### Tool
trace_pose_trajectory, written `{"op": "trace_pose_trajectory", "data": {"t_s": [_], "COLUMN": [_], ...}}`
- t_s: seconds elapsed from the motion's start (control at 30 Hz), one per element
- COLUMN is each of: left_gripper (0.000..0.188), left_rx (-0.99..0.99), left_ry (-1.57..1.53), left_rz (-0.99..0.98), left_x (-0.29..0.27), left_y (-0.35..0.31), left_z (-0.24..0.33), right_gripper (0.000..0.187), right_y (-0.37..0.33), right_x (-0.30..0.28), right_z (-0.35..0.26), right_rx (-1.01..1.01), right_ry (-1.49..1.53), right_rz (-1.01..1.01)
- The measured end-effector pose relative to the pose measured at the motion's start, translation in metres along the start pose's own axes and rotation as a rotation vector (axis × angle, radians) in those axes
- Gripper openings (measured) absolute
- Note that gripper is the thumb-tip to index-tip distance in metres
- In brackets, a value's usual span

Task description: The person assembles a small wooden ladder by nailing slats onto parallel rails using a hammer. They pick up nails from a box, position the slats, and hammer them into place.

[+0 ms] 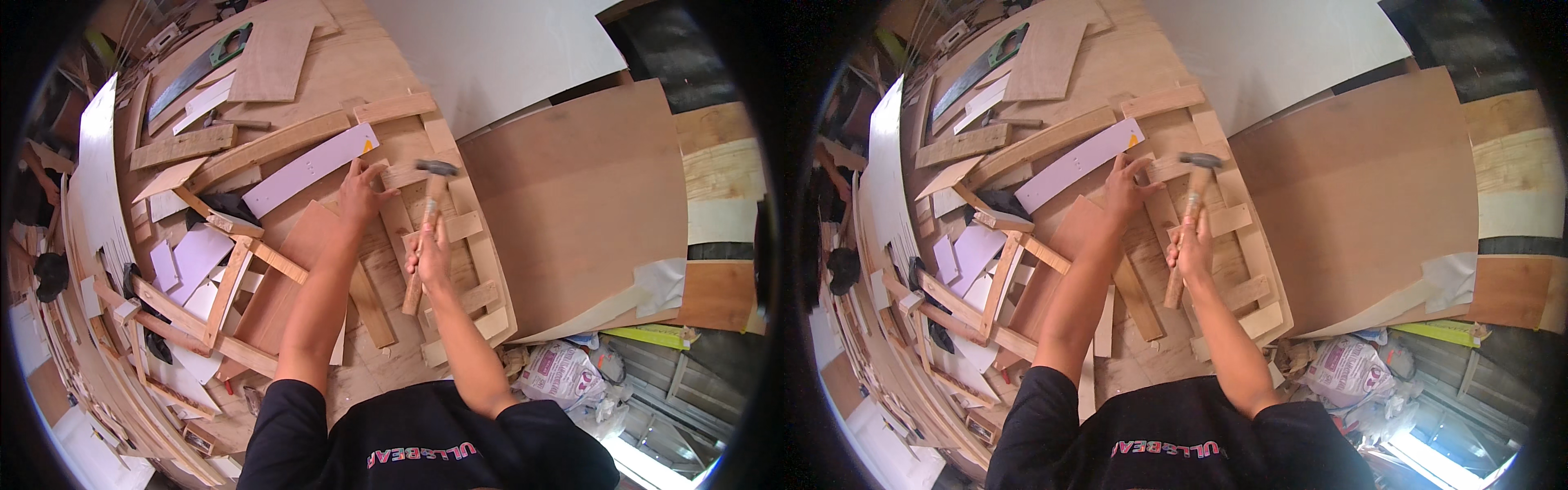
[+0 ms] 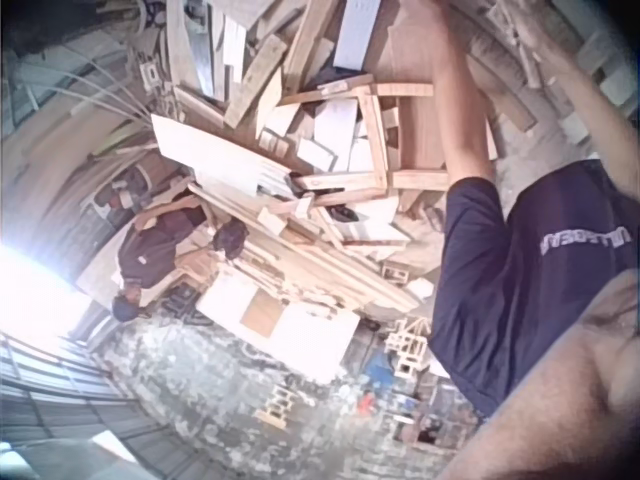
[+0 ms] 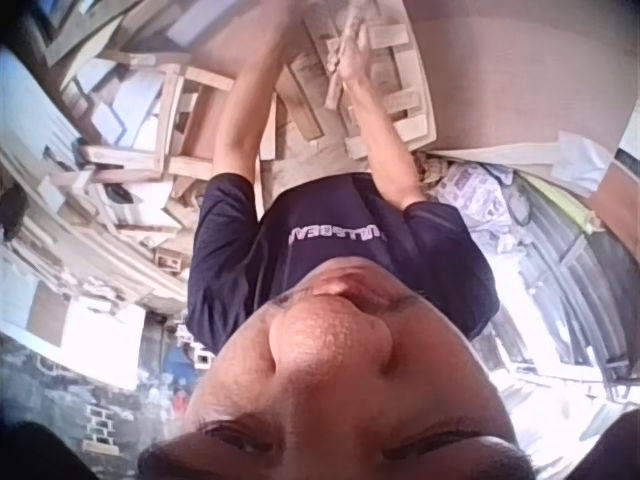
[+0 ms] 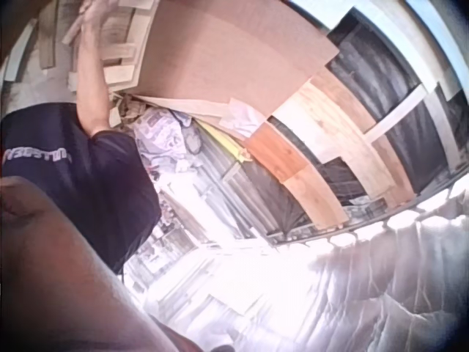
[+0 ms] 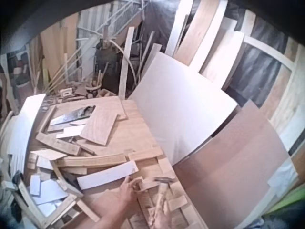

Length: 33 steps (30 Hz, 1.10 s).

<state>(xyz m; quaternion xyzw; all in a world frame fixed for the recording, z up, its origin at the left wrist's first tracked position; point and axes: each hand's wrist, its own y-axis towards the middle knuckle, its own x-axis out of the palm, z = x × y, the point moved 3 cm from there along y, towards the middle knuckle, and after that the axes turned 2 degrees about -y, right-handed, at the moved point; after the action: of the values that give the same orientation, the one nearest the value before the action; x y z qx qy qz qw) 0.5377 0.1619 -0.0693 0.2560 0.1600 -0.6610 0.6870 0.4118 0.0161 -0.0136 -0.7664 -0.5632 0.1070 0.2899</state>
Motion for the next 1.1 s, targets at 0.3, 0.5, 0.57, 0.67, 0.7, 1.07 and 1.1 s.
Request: {"op": "trace_pose_trajectory", "data": {"t_s": [0.3,0.5,0.57,0.67,0.7,1.07,1.1], "left_gripper": [0.061,0.063,0.063,0.062,0.062,0.062,0.062], "left_rx": [-0.047,-0.062,-0.062,-0.050,-0.049,0.002,0.007], "left_ry": [-0.002,0.017,0.014,0.039,0.047,0.097,0.096], "left_rz": [-0.021,-0.029,-0.023,0.006,0.013,0.030,0.022], "left_x": [-0.002,0.000,0.000,0.001,0.001,0.004,0.004], "left_y": [0.000,0.000,-0.001,-0.003,-0.004,-0.005,-0.008], "left_z": [-0.001,-0.002,-0.003,-0.003,-0.002,-0.004,-0.007], "right_gripper": [0.040,0.051,0.052,0.058,0.058,0.031,0.031], "right_y": [-0.005,-0.006,-0.007,0.000,0.006,0.093,0.095], "right_x": [0.010,-0.003,-0.012,-0.025,-0.034,-0.068,-0.069], "right_z": [-0.004,-0.001,-0.002,-0.035,-0.046,-0.125,-0.124], "right_rx": [-0.031,-0.074,-0.118,-0.706,-0.710,-0.781,-0.734], "right_ry": [-0.025,-0.325,-0.582,-1.123,-1.160,-1.389,-1.423], "right_rz": [0.033,-0.127,-0.123,-0.032,-0.051,-0.413,-0.437]}}
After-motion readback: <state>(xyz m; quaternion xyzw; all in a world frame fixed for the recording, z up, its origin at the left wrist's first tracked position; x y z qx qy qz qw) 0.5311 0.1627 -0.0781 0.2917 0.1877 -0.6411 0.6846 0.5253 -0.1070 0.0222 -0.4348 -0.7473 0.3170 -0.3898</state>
